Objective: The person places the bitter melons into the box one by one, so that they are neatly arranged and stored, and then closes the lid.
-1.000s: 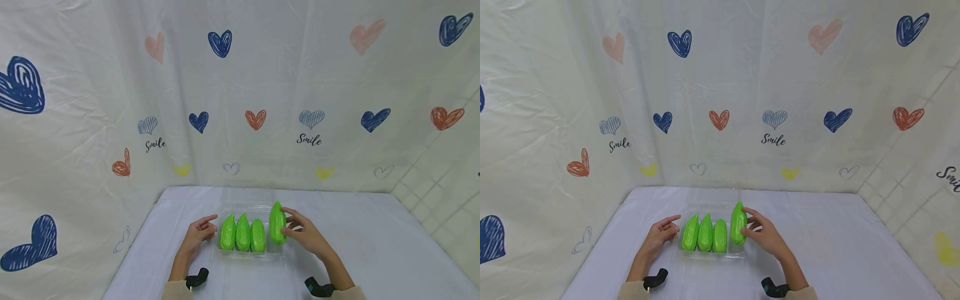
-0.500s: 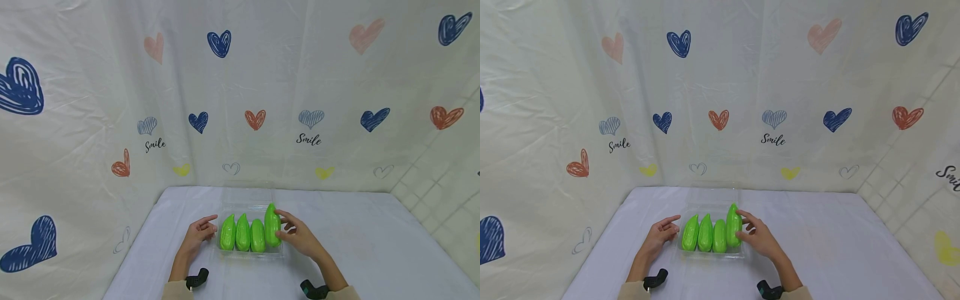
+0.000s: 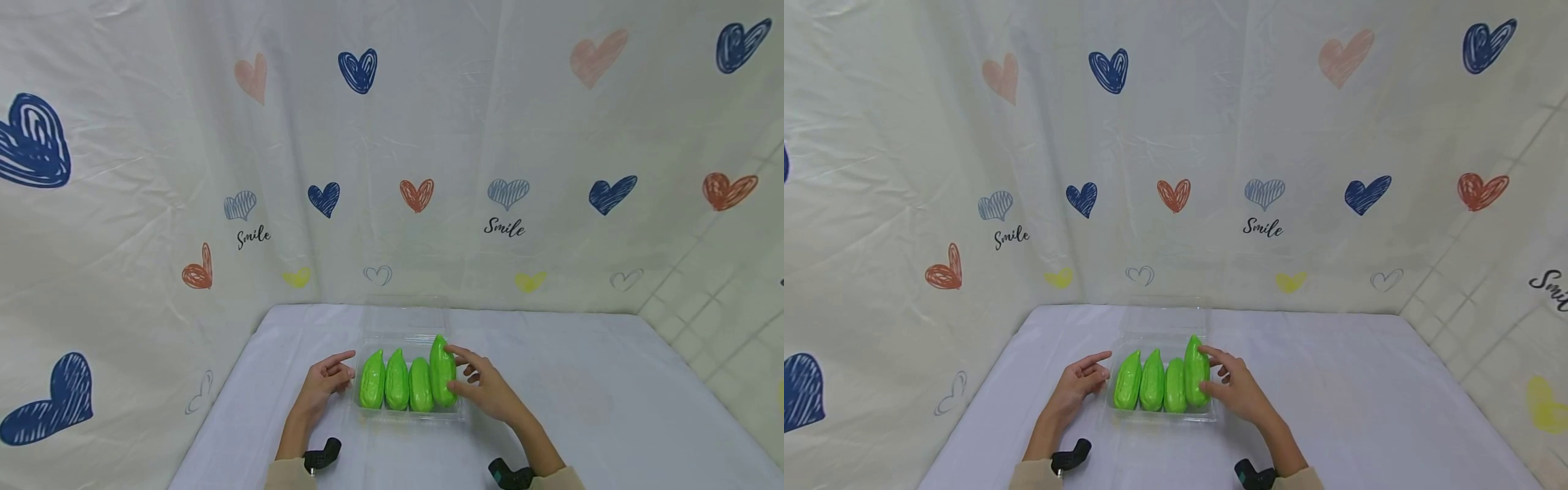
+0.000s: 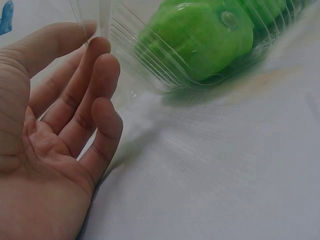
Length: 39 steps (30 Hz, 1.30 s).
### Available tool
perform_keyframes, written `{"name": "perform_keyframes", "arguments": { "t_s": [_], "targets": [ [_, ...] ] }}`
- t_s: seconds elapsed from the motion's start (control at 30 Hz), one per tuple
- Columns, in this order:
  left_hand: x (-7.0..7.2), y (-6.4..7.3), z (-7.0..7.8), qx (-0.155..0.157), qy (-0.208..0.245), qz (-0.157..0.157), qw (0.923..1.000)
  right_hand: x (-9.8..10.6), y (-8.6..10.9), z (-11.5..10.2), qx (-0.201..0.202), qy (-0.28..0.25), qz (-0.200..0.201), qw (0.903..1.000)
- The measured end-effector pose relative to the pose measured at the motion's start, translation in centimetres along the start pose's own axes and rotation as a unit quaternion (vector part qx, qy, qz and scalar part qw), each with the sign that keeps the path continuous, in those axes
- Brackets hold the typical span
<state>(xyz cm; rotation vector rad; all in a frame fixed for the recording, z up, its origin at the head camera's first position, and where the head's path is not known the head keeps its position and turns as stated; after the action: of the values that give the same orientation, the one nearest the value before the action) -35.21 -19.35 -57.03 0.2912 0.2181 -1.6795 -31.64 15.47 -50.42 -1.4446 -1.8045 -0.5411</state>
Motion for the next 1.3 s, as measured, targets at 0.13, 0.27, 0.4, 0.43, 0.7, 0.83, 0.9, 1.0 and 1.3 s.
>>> {"name": "perform_keyframes", "arguments": {
  "t_s": [0.13, 0.27, 0.4, 0.43, 0.7, 0.83, 0.9, 1.0, 1.3],
  "targets": [
    [-0.03, 0.03, 0.04, 0.001, 0.001, 0.002, 1.0, -0.06, -0.02, 0.03, 0.002, 0.001, 0.0, 1.0],
    [-0.12, 0.04, 0.1, 0.001, 0.001, 0.002, 1.0, -0.11, 0.0, 0.02, 0.013, 0.003, 0.005, 0.9999],
    [-0.18, 0.08, 0.13, 0.002, 0.001, 0.0, 1.0, -0.2, -0.05, 0.08, 0.011, 0.008, 0.007, 0.9999],
    [-0.18, 0.09, 0.13, 0.002, 0.0, 0.001, 1.0, -0.24, -0.07, 0.12, 0.007, 0.01, 0.006, 0.9999],
    [-0.06, 0.05, 0.06, 0.001, -0.001, 0.001, 1.0, -0.42, -0.21, 0.34, -0.01, 0.02, 0.01, 0.9997],
    [-0.07, 0.04, 0.05, 0.001, 0.0, 0.0, 1.0, -0.54, -0.2, 0.47, -0.011, 0.019, 0.01, 0.9997],
    [-0.07, 0.04, 0.03, 0.002, 0.0, 0.0, 1.0, -0.67, -0.23, 0.56, -0.01, 0.018, 0.009, 0.9997],
    [-0.08, 0.04, 0.04, 0.002, 0.0, -0.002, 1.0, -0.84, -0.22, 0.64, -0.01, 0.019, 0.009, 0.9997],
    [-0.05, 0.03, 0.03, 0.003, 0.006, 0.001, 1.0, -0.91, -0.13, 0.7, -0.008, 0.026, 0.007, 0.9996]
  ]
}}
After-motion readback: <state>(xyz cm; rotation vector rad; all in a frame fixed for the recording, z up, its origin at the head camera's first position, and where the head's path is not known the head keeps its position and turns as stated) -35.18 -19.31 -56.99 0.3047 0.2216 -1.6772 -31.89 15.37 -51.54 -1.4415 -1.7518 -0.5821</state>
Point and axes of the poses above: each hand's wrist, its own y-axis away from the middle knuckle, its own x-axis out of the back of the hand, z = x × y, the point moved 5 cm from there along -y, towards the middle knuckle, and after that the axes turned 15 degrees about y, right-handed, at the moved point
